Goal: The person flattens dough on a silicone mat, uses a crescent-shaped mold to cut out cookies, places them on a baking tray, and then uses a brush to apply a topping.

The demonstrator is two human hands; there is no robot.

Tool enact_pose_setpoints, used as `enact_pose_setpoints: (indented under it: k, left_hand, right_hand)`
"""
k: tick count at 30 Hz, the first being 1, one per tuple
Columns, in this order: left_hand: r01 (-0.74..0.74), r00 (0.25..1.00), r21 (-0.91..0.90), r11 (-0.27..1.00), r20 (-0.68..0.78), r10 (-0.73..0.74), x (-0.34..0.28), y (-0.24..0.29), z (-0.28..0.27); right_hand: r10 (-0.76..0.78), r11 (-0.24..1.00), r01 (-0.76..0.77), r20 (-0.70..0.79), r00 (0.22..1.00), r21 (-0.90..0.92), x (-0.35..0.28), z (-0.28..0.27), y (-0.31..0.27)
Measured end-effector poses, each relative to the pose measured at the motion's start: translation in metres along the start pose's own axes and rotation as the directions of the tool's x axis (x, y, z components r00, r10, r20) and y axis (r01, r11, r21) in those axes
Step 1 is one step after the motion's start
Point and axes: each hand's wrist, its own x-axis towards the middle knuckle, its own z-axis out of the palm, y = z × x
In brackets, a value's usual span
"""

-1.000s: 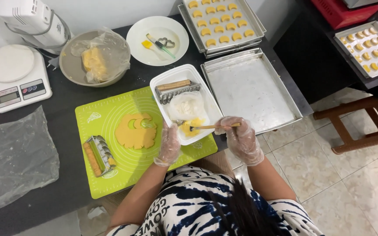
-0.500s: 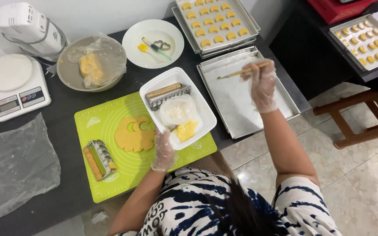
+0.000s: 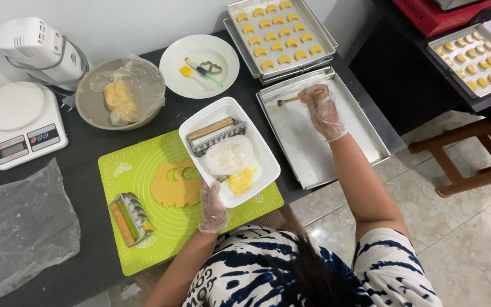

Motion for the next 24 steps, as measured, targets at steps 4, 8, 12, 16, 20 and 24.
enact_pose_setpoints:
  k: [4,8,12,16,20,24]
  left_hand:
    - [0.011,1.000,-0.008,1.000,-0.002,-0.011,-0.002,0.013,0.009]
    - [0.018,1.000,-0.022,1.000,-0.019,-0.019,-0.005,0.028,0.017]
    - [0.025,0.999,-0.033,0.999,-0.023,-0.026,-0.008,0.043,0.025]
    - [0.029,0.999,-0.042,0.999,-0.024,-0.030,-0.009,0.059,0.035]
    - [0.032,0.999,-0.058,0.998,-0.035,-0.034,-0.012,0.075,0.044]
    - [0.039,0.998,-0.073,0.997,-0.036,-0.042,-0.013,0.091,0.053]
  right_hand:
    - [-0.062,0.992,0.061,0.008,0.998,0.114,-0.003,0.004,-0.021]
    - [-0.036,0.948,0.011,0.071,0.997,0.319,0.002,-0.005,0.011]
    - [-0.084,0.961,0.083,-0.007,0.996,0.263,0.003,0.000,0.001]
    - [-0.056,0.965,0.030,0.091,0.994,0.262,0.001,-0.005,0.000]
    - [-0.116,0.991,0.117,-0.023,0.993,0.069,0.008,-0.018,0.014]
    - [-0.070,0.965,0.065,0.009,0.998,0.256,0.004,-0.017,0.003]
